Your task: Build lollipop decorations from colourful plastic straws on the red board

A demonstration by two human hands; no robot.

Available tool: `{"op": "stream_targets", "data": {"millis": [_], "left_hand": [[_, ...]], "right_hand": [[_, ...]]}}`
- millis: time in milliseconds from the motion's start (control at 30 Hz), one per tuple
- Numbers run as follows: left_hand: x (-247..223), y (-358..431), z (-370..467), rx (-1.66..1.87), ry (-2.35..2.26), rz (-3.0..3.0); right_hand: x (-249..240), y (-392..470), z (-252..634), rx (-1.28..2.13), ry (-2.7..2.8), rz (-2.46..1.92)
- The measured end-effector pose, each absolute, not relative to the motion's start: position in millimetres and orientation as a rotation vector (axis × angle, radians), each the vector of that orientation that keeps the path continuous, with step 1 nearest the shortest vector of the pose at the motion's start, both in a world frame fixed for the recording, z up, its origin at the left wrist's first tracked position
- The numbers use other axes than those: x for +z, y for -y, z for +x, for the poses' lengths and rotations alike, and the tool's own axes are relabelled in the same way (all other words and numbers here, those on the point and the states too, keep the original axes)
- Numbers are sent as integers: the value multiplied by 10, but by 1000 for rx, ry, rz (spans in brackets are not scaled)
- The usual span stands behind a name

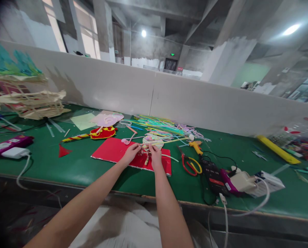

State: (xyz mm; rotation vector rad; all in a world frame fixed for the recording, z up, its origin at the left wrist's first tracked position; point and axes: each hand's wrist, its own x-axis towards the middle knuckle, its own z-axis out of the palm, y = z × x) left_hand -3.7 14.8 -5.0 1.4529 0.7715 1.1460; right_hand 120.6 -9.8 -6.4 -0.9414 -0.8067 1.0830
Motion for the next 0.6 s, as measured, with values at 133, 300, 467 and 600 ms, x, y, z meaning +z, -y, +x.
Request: {"op": "stream_targets", "data": {"millis": [133,300,467,600], "left_hand": [[-21,-119,-38,1103,-727,1480],[13,-57,-33,885,-655,1609],[-16,-50,-8,900,-642,1598],[-31,-83,1,1002,-675,1546]], "right_hand": [[-59,101,1211,1081,785,-946],[-68,96,1223,1108,794,-925],[-53,106,1225,1122,775,-887],[-17,125,1210,1089,755,-907]]}}
